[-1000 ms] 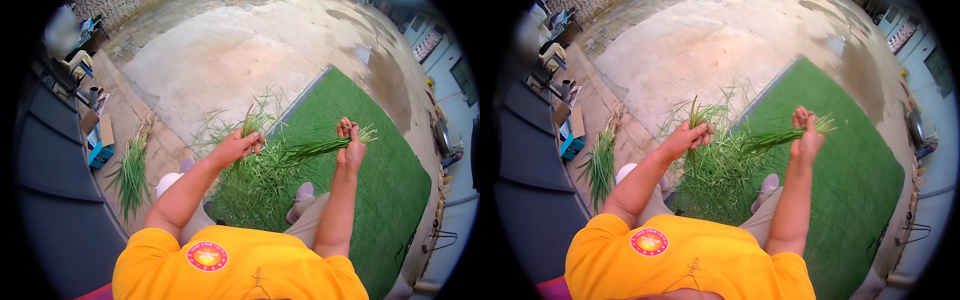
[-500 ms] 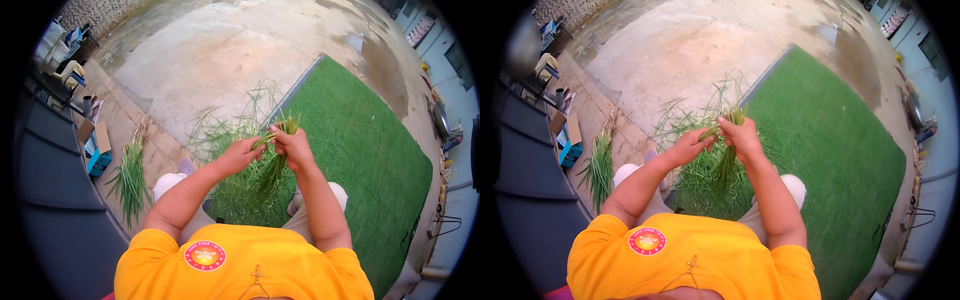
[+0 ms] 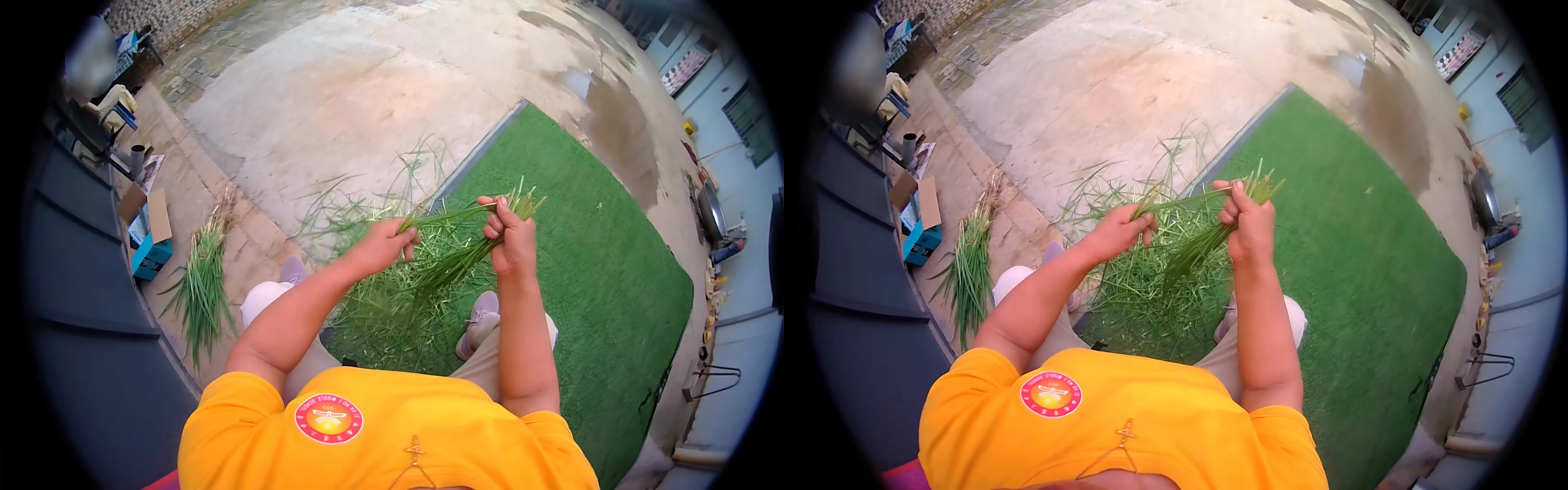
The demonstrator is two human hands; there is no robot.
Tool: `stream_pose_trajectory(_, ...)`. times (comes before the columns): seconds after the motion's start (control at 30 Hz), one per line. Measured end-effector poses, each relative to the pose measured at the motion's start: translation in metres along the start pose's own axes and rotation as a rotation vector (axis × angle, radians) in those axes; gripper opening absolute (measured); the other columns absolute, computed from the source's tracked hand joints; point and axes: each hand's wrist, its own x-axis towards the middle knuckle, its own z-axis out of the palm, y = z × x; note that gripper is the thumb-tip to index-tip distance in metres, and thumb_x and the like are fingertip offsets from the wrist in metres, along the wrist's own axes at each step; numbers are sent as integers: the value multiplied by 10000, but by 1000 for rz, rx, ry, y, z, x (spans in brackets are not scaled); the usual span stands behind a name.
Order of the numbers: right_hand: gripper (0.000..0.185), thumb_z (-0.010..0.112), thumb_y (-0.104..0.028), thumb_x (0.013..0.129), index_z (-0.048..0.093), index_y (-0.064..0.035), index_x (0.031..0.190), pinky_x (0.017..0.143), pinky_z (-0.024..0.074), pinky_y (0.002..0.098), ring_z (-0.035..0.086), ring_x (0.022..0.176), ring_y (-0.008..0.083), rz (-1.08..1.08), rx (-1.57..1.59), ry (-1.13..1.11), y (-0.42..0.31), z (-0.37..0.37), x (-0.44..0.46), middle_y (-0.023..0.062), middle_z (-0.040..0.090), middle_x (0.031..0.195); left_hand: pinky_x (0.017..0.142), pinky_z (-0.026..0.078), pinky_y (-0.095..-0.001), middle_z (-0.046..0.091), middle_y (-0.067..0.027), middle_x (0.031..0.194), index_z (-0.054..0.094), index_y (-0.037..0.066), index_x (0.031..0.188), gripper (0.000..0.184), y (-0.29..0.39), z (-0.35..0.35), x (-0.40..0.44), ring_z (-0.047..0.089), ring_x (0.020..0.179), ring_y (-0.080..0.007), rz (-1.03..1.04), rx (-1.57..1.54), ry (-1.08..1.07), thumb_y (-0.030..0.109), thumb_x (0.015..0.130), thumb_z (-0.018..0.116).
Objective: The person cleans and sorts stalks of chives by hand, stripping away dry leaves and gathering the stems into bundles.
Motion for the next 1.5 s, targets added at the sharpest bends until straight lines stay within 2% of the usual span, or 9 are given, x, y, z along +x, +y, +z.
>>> stream_pose_trajectory(0.07,88,528,-77,853,502,-1,889,422,300,181,335,483,40,5,-10,-39,-13,-9,2,80,562,740,376,280,-193,585,-43,660,535,4,875,236,3,-9,2,357,419,-41,-144,-282,115,198,911,406)
stream_pose_trajectory(0.2,111,541,-89,847,505,-1,904,402,282,173,318,451,31,26,-23,-116,-30,-27,8,56,549,719,380,276,-191,610,-75,728,515,0,894,238,-8,-30,4,354,417,-46,-193,-482,307,202,916,393)
stream_pose_trajectory(0.4,129,567,-85,814,513,-8,902,393,272,167,318,437,29,126,-212,-263,-39,-27,-5,31,523,666,398,274,-181,586,-169,972,463,9,959,227,-13,-48,7,340,504,-53,-149,-935,575,168,938,302)
stream_pose_trajectory(0.63,125,580,-94,800,524,-15,878,379,258,162,316,418,30,221,-187,-312,-52,-33,-15,16,496,608,409,283,-169,568,-200,1013,446,-20,973,237,-24,-94,11,362,533,-59,8,-1195,767,179,935,324)
stream_pose_trajectory(0.8,126,605,-100,785,540,-28,864,378,251,166,325,412,26,319,-287,-333,-35,-20,-19,11,506,596,396,283,-141,556,-191,1068,487,-10,1044,254,10,-55,2,374,496,-33,134,-873,229,178,930,360)
stream_pose_trajectory(0.9,129,628,-112,770,556,-43,851,388,248,174,344,418,25,408,-449,-396,-17,-3,-25,1,520,592,402,284,-137,569,-168,1065,510,-1,1041,269,21,-16,-4,393,496,-29,89,-778,101,203,931,372)
stream_pose_trajectory(1.07,117,643,-128,758,569,-64,823,404,258,188,360,431,32,423,-571,-421,-2,11,-27,-6,523,586,425,285,-156,580,-34,782,539,38,1036,289,22,16,-8,424,531,-42,21,-568,-196,273,924,416)
stream_pose_trajectory(1.3,64,613,-91,768,584,-51,809,426,303,197,405,470,43,284,-794,-422,3,2,-22,-14,522,589,463,326,-207,452,32,605,544,48,823,255,4,17,4,391,509,-54,65,-299,-80,271,904,453)
stream_pose_trajectory(1.5,78,584,-103,805,574,-43,854,451,314,188,410,495,44,209,-876,-492,1,-5,-22,-9,534,638,446,265,-181,417,48,615,520,64,776,240,21,-11,-3,340,498,-31,-17,-509,-28,260,903,465)
